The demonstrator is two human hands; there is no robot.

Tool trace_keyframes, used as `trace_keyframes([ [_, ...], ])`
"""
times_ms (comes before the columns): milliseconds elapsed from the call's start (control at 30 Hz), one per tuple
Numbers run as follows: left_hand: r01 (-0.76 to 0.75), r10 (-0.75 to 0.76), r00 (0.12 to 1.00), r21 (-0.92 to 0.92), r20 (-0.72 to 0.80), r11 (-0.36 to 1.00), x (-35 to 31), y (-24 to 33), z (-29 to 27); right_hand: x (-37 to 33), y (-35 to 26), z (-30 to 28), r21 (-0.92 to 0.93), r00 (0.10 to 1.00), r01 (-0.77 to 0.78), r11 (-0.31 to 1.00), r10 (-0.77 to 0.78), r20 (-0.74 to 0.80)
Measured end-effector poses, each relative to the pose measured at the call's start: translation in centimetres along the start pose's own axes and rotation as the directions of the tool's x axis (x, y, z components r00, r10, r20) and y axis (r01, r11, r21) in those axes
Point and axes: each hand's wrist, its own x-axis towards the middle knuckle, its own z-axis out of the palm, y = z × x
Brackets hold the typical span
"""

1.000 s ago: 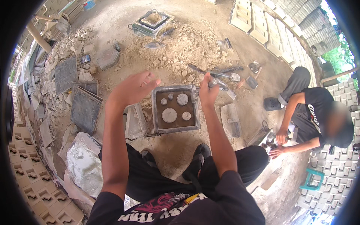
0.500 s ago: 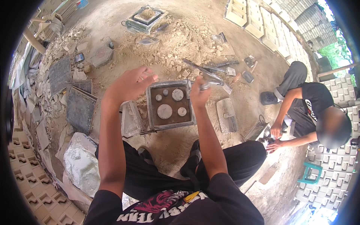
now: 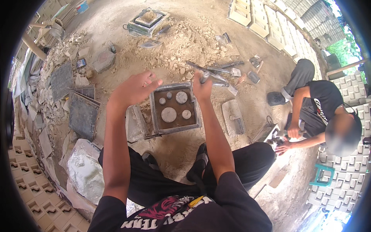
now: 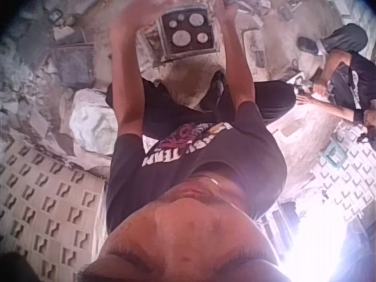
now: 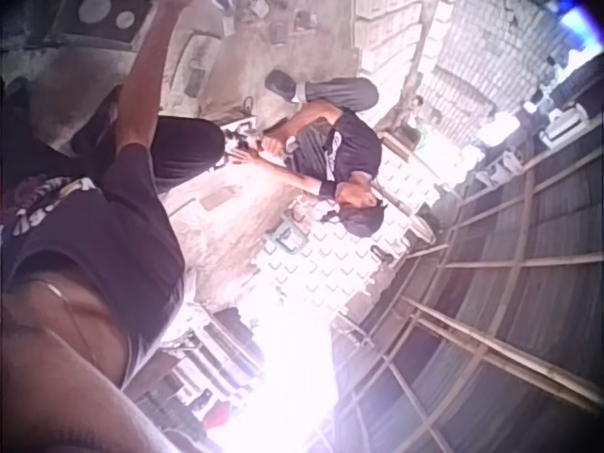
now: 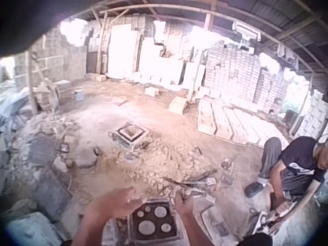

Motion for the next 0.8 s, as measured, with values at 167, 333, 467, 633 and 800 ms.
trace_keyframes([
  [167, -0.044, 0.044, 0.999, -0.049, -0.014, 0.998, -0.2, 0.4, -0.7, -3.3, -3.4, -0.1, 0.241, 0.979, 0.134, 0.961, -0.091, -0.183],
  [333, -0.016, 0.016, 1.0, -0.007, -0.027, 1.0, -0.3, 0.6, -0.7, -1.1, -1.5, -0.3, 0.026, 0.999, -0.051, 0.998, 0.051, -0.009],
  [467, -0.018, 0.018, 1.0, -0.062, -0.008, 0.998, -0.5, 0.7, -0.8, -2.1, -5.0, -0.6, 0.285, 0.983, -0.003, 0.958, 0.056, -0.175],
  [633, 0.006, -0.006, 1.0, 0.003, -0.001, 1.0, 0.2, 0.7, -0.5, -1.2, 0.1, -0.5, 0.169, 0.989, -0.114, 0.979, 0.129, -0.075],
  [800, 0.034, -0.034, 0.999, -0.003, 0.024, 0.999, -0.4, 1.0, -0.9, -1.4, -6.3, -1.4, 0.241, 0.976, -0.136, 0.961, 0.172, -0.136],
])
